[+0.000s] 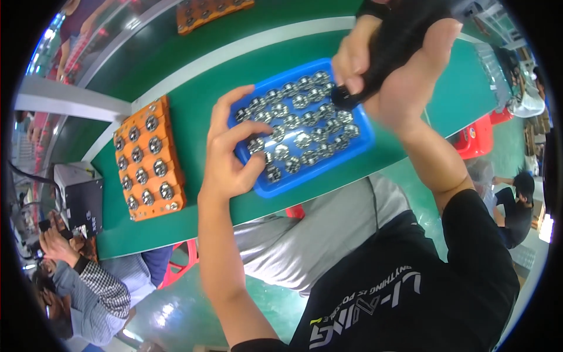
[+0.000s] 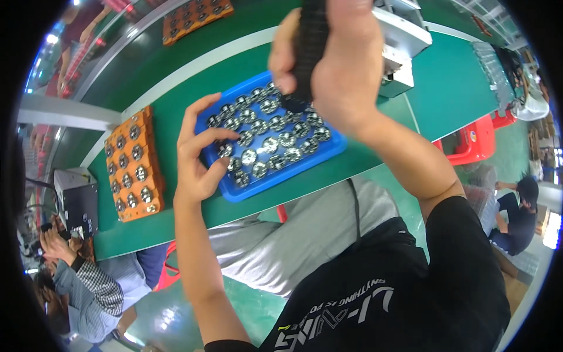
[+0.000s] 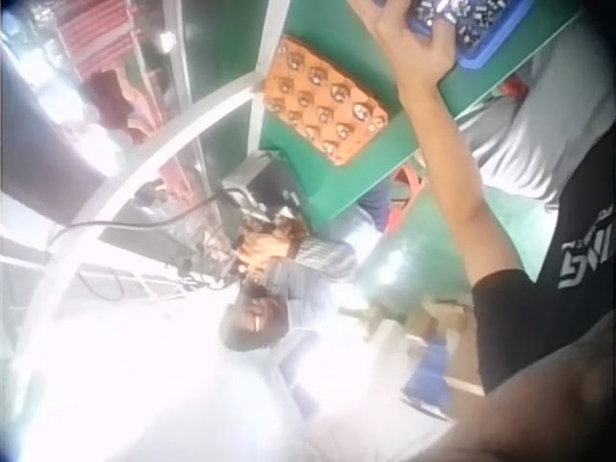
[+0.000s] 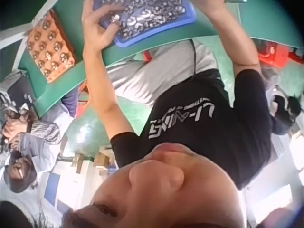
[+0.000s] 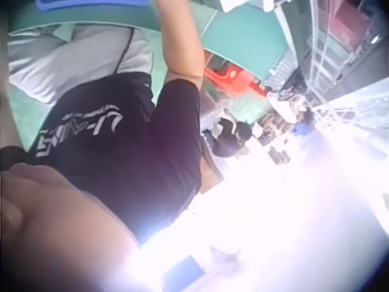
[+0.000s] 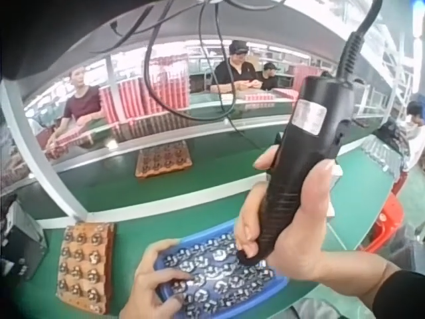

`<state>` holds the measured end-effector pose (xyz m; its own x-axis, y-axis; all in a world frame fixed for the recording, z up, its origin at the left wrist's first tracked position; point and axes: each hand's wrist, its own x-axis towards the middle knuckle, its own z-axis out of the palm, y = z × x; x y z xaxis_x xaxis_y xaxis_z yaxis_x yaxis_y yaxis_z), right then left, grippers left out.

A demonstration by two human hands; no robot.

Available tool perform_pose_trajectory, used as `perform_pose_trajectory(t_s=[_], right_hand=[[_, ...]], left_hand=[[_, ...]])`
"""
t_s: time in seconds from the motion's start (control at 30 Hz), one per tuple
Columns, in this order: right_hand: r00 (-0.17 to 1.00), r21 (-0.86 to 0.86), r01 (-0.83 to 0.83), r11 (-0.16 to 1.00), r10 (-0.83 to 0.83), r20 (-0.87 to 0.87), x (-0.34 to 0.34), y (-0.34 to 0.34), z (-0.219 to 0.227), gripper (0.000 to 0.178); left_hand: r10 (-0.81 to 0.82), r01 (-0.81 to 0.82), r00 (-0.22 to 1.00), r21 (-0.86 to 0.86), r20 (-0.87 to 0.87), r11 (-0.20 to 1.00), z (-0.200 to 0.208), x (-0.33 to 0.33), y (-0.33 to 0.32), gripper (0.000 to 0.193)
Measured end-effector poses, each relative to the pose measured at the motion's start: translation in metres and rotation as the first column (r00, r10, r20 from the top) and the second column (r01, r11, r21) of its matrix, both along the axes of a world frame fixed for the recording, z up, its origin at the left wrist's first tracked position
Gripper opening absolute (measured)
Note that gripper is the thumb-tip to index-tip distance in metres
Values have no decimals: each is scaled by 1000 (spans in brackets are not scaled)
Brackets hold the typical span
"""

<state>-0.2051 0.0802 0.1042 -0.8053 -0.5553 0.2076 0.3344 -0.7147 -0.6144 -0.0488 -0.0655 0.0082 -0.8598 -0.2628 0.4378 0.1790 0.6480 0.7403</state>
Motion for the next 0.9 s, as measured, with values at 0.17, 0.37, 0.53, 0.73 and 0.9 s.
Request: perform_pose_trajectory(t_s=[0.17, 0.37, 0.53, 0.73, 0.9], right_hand=[[899, 85, -74, 994, 103, -425, 2, -28, -34, 39], [898, 54, -165, 985, 172, -406, 12, -40, -60, 37], [906, 55, -146, 988, 156, -394, 15, -45, -68, 37], [847, 180, -172, 968, 239, -476, 16, -35, -55, 53], [783, 237, -192, 952, 294, -548, 16, -36, -56, 68]], left_hand=[[9, -10, 1000, 22, 23, 1000, 2, -5, 3, 38], [1, -1, 1000, 4, 6, 1000, 0, -3, 4, 40], [4, -5, 1000, -32, -12, 999, 1, -4, 6, 37], [-10, 12, 1000, -74, 28, 997, 2, -3, 6, 35], [8, -5, 998, -53, 56, 999, 3, -2, 9, 34]])
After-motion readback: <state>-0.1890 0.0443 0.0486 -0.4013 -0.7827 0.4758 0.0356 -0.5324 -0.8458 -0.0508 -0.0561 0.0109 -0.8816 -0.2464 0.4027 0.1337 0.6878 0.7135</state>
